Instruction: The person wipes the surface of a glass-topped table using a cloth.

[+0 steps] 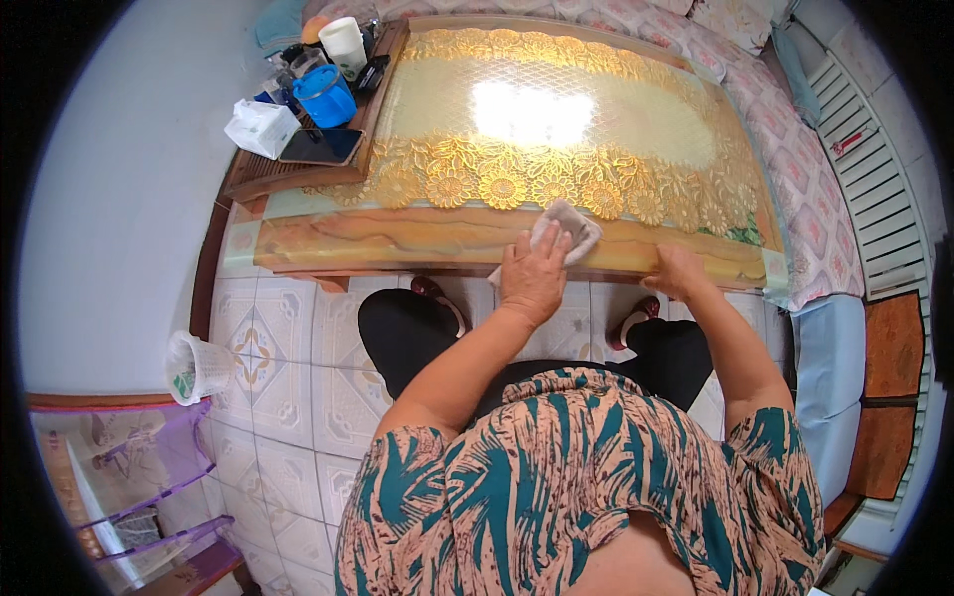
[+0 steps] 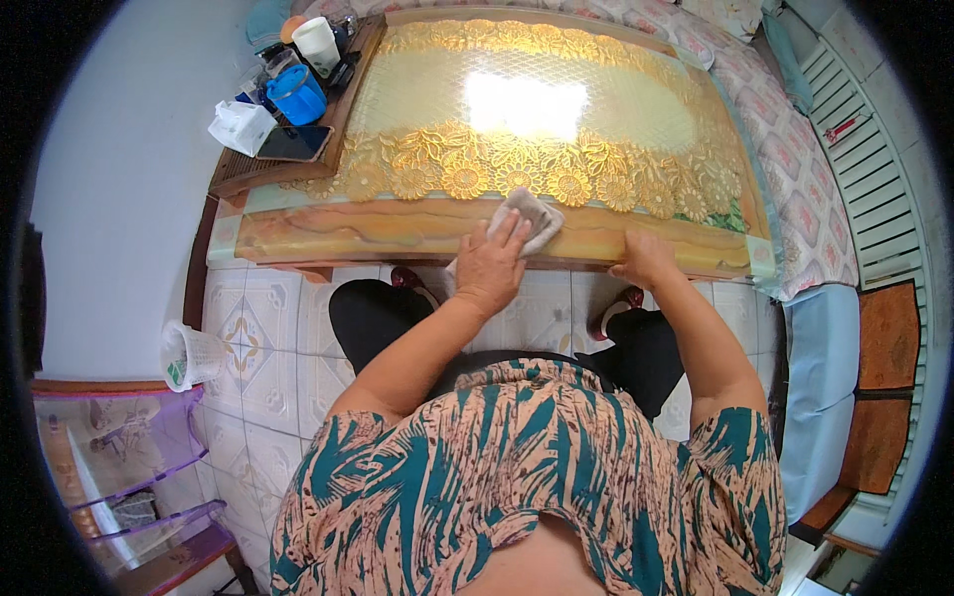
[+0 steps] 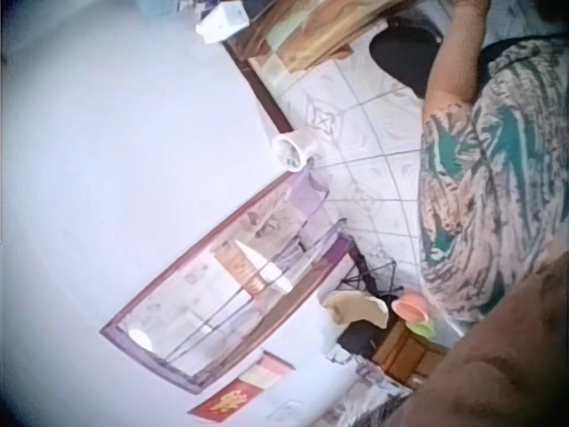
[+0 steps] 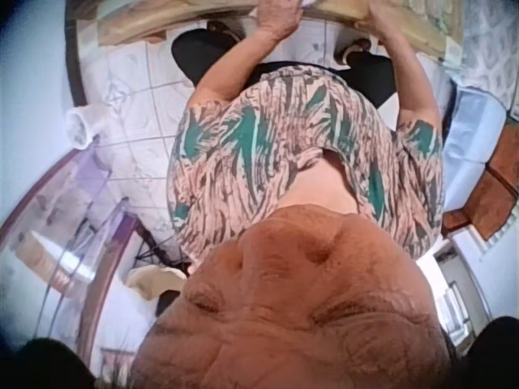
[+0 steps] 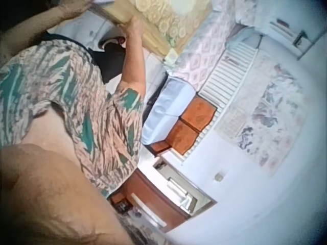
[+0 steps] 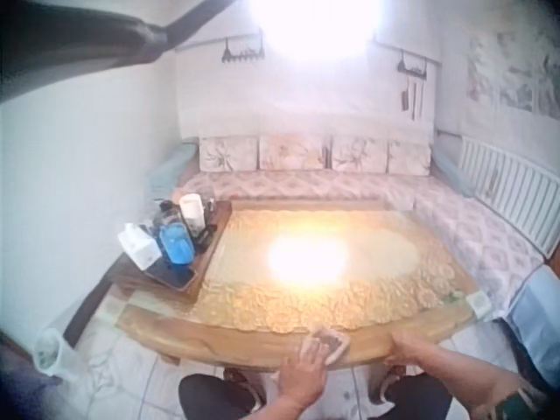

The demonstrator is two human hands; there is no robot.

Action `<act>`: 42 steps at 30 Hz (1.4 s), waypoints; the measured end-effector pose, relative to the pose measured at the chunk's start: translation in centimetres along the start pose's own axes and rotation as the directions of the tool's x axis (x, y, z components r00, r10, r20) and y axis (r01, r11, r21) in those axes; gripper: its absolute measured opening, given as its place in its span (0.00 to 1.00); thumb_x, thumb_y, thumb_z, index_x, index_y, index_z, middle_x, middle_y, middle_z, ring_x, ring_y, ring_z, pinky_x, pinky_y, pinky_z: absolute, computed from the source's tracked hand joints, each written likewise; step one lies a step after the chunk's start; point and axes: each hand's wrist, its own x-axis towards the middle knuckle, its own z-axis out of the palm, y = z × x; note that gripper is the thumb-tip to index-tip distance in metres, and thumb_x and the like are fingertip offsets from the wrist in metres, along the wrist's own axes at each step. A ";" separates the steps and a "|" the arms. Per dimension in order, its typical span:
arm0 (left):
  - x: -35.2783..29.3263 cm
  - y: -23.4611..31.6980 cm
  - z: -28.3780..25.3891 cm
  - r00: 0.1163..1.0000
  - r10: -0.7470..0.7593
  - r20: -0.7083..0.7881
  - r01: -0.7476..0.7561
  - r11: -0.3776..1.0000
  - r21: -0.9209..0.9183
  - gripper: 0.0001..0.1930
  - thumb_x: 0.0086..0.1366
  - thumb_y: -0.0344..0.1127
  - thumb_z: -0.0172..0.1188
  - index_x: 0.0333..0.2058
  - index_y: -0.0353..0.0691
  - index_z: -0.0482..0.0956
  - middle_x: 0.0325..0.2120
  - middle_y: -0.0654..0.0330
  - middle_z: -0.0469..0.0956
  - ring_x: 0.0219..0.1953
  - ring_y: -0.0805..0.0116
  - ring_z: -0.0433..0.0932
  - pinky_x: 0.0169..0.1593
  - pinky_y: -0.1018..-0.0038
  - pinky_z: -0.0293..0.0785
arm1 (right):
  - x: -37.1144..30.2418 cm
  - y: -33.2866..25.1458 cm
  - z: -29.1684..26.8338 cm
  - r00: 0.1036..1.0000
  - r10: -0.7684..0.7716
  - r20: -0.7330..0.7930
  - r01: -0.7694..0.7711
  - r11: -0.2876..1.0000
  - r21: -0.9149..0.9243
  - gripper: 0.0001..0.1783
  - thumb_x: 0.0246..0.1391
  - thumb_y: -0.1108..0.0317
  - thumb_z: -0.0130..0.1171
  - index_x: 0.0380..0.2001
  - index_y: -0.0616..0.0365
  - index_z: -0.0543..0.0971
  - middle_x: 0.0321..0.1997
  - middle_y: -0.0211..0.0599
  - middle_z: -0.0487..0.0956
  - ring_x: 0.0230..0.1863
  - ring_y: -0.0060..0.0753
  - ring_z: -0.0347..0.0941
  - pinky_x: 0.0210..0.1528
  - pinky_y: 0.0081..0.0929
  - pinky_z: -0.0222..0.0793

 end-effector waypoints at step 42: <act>-7.1 -44.4 -14.4 0.670 -0.703 -0.239 0.724 0.548 0.420 0.26 0.62 0.40 0.45 0.60 0.48 0.60 0.61 0.56 0.59 0.57 0.46 0.63 0.61 0.58 0.59 | 1.8 -0.5 0.5 0.967 -0.247 0.063 0.247 0.969 0.010 0.25 0.37 0.51 0.67 0.30 0.60 0.74 0.32 0.46 0.78 0.38 0.50 0.74 0.40 0.40 0.69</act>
